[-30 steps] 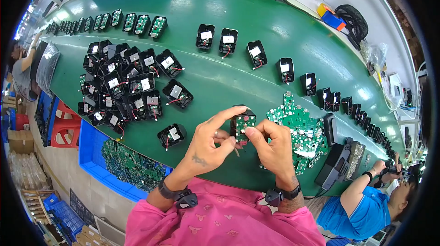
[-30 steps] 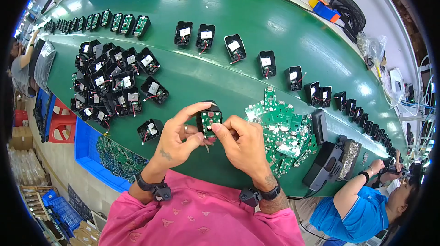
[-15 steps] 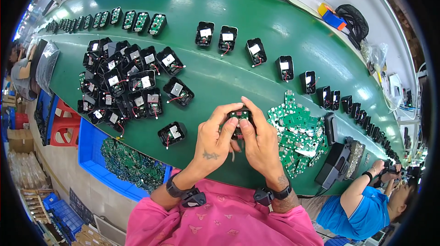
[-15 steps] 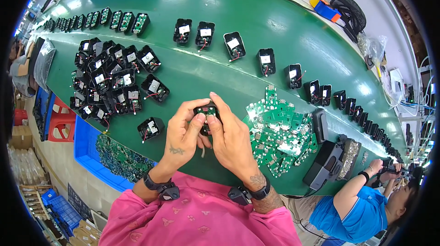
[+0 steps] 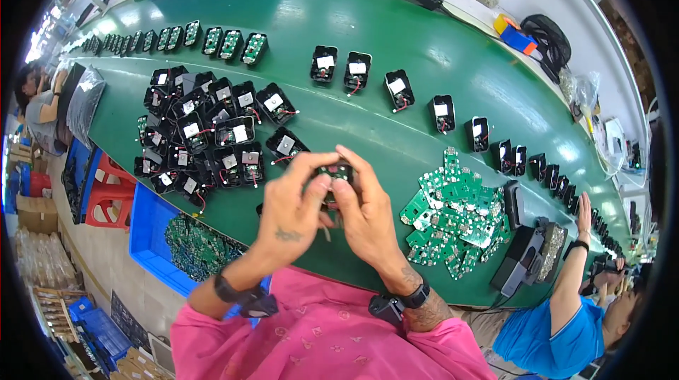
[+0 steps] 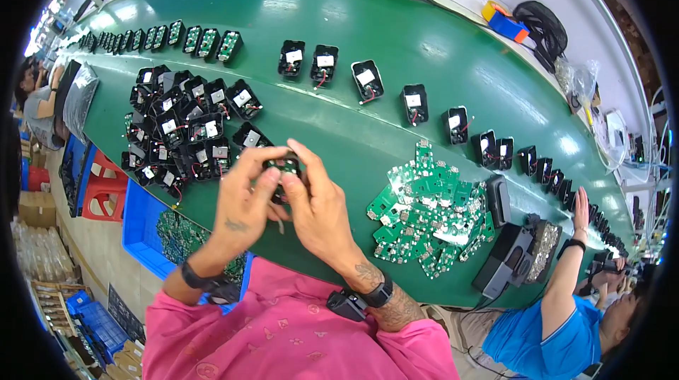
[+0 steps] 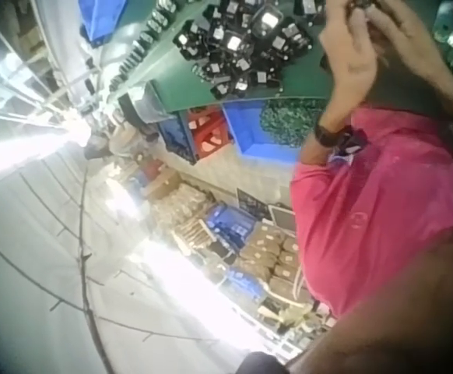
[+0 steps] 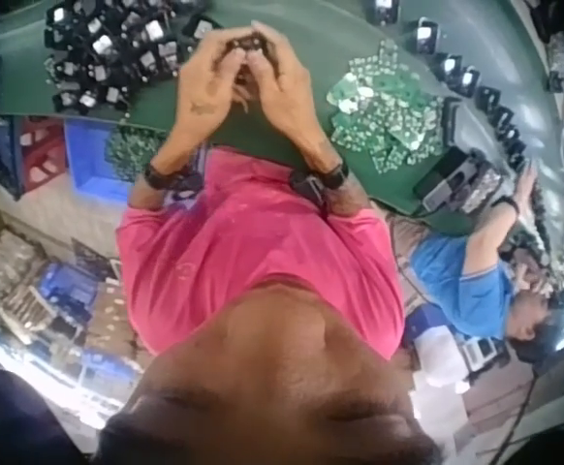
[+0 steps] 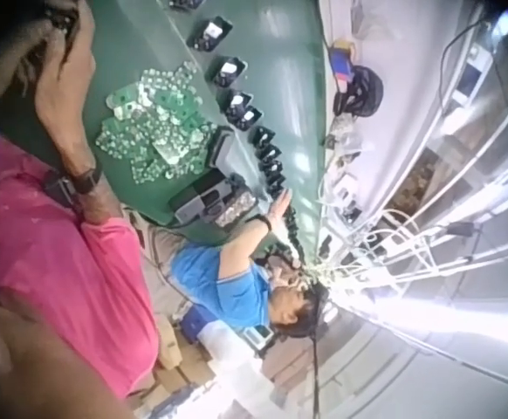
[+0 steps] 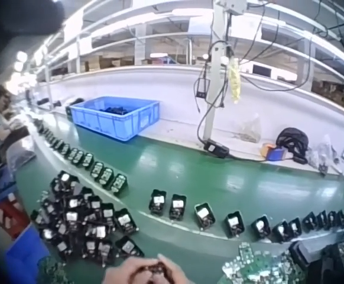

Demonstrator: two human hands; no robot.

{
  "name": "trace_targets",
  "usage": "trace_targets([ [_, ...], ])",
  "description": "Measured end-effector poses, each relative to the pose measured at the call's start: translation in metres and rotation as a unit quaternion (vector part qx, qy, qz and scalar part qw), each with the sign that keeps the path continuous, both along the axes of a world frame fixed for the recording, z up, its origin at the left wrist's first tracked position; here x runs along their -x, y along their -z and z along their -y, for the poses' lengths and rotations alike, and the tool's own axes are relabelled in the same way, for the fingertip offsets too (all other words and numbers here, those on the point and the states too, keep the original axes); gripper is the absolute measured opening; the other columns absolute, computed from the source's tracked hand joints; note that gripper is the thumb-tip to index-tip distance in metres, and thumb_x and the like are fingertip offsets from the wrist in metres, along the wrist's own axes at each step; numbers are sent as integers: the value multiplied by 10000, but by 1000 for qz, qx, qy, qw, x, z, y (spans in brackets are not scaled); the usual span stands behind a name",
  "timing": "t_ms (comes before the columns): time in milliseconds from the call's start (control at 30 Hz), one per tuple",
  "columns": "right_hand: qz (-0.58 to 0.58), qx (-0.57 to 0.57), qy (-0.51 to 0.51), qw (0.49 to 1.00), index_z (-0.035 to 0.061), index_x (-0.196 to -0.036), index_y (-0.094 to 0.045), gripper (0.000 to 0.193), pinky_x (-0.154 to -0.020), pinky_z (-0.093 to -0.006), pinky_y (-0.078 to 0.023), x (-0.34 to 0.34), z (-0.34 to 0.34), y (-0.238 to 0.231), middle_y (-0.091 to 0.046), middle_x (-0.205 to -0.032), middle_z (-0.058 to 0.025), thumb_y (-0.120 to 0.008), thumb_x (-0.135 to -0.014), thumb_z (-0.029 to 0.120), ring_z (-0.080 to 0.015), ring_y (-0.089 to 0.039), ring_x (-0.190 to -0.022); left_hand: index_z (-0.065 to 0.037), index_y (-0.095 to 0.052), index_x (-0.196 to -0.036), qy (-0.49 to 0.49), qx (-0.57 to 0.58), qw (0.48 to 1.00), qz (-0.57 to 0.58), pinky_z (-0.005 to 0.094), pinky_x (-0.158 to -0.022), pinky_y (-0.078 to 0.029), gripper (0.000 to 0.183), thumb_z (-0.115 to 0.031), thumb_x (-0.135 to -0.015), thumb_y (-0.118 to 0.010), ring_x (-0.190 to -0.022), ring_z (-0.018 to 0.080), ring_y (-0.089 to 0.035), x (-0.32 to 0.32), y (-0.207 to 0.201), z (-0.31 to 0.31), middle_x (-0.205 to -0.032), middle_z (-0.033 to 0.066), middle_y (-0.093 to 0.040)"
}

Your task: The person assembles electronic devices by hand, picking up a black plastic housing and a green circuit board, fitting the board into the housing, and pressing them together. The person then places the assembled unit onto the green workbench and repeats the process.

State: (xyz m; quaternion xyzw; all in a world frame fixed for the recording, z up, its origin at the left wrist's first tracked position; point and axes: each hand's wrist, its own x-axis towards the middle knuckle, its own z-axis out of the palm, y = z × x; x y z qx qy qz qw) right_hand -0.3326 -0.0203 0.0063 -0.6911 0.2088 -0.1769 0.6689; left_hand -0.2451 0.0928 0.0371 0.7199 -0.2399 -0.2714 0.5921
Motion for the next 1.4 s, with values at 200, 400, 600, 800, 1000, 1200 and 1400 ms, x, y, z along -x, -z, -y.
trace_targets([
  [200,-26,157,-33,987,-32,-1324,-543,378,-697,-247,-500,29,29,3,-634,-953,-74,-587,-966,83,-110,-606,-802,-87,-487,-1317,6,-51,996,-71,217,-410,-498,311,-170,-1017,-500,-506,167,-651,-115,-36,8,-961,158,-662],
  [400,-69,63,135,986,-32,-1175,-631,237,-719,-230,-477,89,63,14,-650,-911,-30,-582,-963,61,-82,-593,-793,-118,-424,-1352,181,163,928,-282,222,-394,-512,303,-146,-1050,-426,-538,187,-675,-132,-36,19,-1179,243,-662],
  [600,-72,97,107,987,-34,-1227,-607,317,-690,-229,-469,79,47,1,-660,-925,-45,-624,-922,53,-76,-567,-769,-53,-423,-1431,194,88,967,142,248,-573,-590,430,-45,-1001,-431,-786,212,-723,-70,-56,25,-1287,215,-606],
  [800,184,328,48,925,22,-1425,-454,682,-744,-325,-519,34,33,-35,-645,-1109,-176,-751,-813,61,-231,-641,-866,-57,-590,-1314,214,129,847,470,301,-720,-613,570,92,-764,-609,-1020,285,-705,-36,-54,25,-1283,185,-635],
  [1000,219,435,31,873,-11,-1373,-506,615,-736,-380,-543,34,40,-39,-652,-1049,-204,-724,-797,2,-317,-651,-843,16,-614,-1248,199,152,829,499,313,-651,-596,494,93,-760,-585,-825,298,-738,-20,-51,30,-1121,214,-697],
  [1200,-7,-92,11,996,-10,-1156,-651,272,-473,-229,-422,16,43,-54,-635,-710,-41,-594,-952,161,-78,-575,-540,63,-581,-1114,211,-86,960,-161,286,-457,-545,308,-201,-998,-475,-588,245,-702,-32,-50,41,-870,152,-674],
  [1400,-39,-189,1,981,8,-958,-651,285,-313,-203,-259,0,59,-36,-536,-544,11,-605,-982,288,-52,-466,-373,40,-588,-882,193,-146,926,-288,285,-365,-481,308,-230,-969,-467,-469,248,-645,-47,-41,53,-650,159,-626],
])
